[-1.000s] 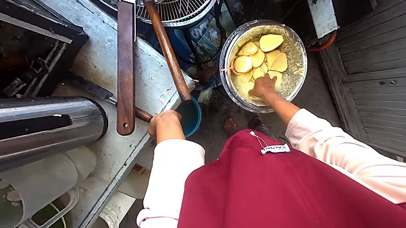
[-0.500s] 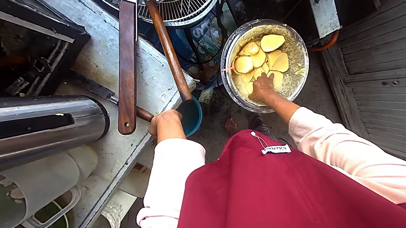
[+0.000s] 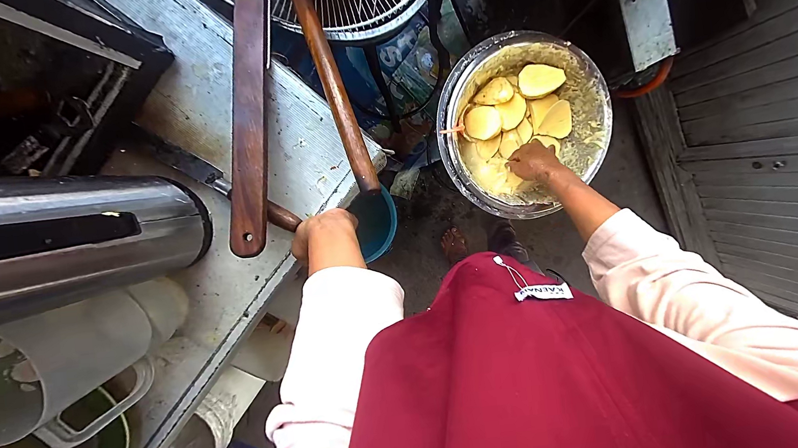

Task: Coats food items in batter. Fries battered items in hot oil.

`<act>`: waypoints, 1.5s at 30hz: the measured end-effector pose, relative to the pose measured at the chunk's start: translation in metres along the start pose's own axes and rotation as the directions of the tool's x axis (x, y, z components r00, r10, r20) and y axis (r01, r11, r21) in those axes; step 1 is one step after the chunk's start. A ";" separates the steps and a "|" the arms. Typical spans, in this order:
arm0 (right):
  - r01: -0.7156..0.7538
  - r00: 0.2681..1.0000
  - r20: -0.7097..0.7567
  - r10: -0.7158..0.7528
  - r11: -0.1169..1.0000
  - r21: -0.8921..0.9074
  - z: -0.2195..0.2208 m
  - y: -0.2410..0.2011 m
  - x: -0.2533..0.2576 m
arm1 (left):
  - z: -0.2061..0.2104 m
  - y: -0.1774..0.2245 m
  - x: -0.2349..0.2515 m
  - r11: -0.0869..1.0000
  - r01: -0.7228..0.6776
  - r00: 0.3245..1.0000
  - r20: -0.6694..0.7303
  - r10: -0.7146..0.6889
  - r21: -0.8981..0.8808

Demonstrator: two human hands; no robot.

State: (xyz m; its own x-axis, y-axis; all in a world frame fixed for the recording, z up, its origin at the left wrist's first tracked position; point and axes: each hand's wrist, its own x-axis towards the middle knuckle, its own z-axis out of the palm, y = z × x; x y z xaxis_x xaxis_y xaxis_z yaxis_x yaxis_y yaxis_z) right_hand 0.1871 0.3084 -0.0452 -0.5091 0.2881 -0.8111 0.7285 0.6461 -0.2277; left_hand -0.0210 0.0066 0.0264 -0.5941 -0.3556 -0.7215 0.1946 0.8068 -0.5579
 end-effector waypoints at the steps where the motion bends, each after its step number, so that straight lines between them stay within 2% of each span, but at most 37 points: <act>1: -0.016 0.999 -0.040 0.017 1.000 0.007 0.001 0.002 -0.002 | 0.000 0.001 0.000 1.000 -0.001 1.000 -0.001 0.001 0.008; 3: -0.039 0.997 -0.070 0.041 0.999 0.027 0.004 -0.002 -0.008 | 0.000 0.001 -0.001 1.000 -0.007 1.000 0.005 0.007 0.022; 6: -0.059 0.998 -0.035 0.061 0.998 0.037 0.009 -0.016 -0.007 | 0.000 0.001 -0.001 1.000 -0.005 1.000 -0.006 0.005 0.022; 9: -0.004 1.000 0.017 -0.001 0.962 0.274 0.010 -0.009 0.005 | -0.002 0.001 -0.004 1.000 0.002 1.000 0.000 -0.002 0.031; 11: 0.004 0.996 0.077 -0.048 0.870 0.493 0.003 -0.004 0.000 | -0.002 0.000 -0.004 1.000 0.011 1.000 0.007 -0.011 0.028; 13: 0.009 0.989 0.118 -0.087 0.839 0.543 -0.004 0.000 -0.002 | -0.003 0.000 -0.004 0.999 -0.009 1.000 0.008 0.008 0.049; 14: 0.020 0.990 0.114 -0.085 0.875 0.484 -0.004 -0.001 -0.001 | -0.003 0.000 -0.005 0.998 -0.025 1.000 0.006 0.025 0.066; 16: 0.008 0.999 0.038 -0.019 0.967 0.255 0.001 -0.010 -0.001 | -0.003 -0.001 -0.008 0.997 -0.041 0.999 0.006 0.041 0.063; 18: -0.067 0.987 -0.141 0.077 0.995 0.074 0.005 -0.030 -0.015 | -0.005 -0.003 -0.010 0.997 -0.056 0.998 0.000 0.056 0.050; 20: -0.090 0.945 -0.313 0.090 0.996 0.013 0.014 -0.037 -0.025 | -0.004 -0.003 -0.010 0.997 -0.052 0.999 0.002 0.052 0.050; 21: -0.099 0.939 -0.331 0.096 0.995 0.009 0.016 -0.039 -0.028 | -0.003 -0.002 -0.009 0.998 -0.047 0.999 0.004 0.046 0.050; 25: -0.153 0.979 -0.142 0.148 0.988 -0.026 0.018 -0.048 -0.035 | -0.002 -0.002 -0.009 0.998 -0.044 0.999 0.009 0.044 0.049; 27: -0.133 0.981 -0.156 0.118 0.987 -0.089 0.018 -0.052 -0.031 | -0.002 -0.001 -0.008 0.997 -0.047 0.999 0.001 0.047 0.059; 30: -0.023 0.974 -0.226 -0.023 0.980 -0.198 0.020 -0.047 -0.022 | -0.002 -0.001 -0.006 0.996 -0.051 0.999 -0.007 0.051 0.076; 36: 0.183 0.948 -0.181 -0.262 0.913 -0.365 0.019 -0.033 -0.011 | -0.002 0.000 -0.004 0.996 -0.031 0.999 -0.008 0.032 0.078; 45: 0.229 0.961 -0.047 -0.272 0.883 -0.410 0.012 -0.030 -0.004 | 0.001 0.000 -0.001 0.998 -0.023 1.000 -0.016 0.024 0.058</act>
State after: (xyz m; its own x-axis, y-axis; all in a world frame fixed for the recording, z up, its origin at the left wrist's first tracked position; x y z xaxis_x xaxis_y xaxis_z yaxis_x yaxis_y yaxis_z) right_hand 0.1728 0.2796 -0.0413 -0.7089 0.1349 -0.6922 0.3386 0.9261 -0.1662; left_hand -0.0197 0.0064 0.0269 -0.6020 -0.3286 -0.7278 0.2532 0.7859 -0.5642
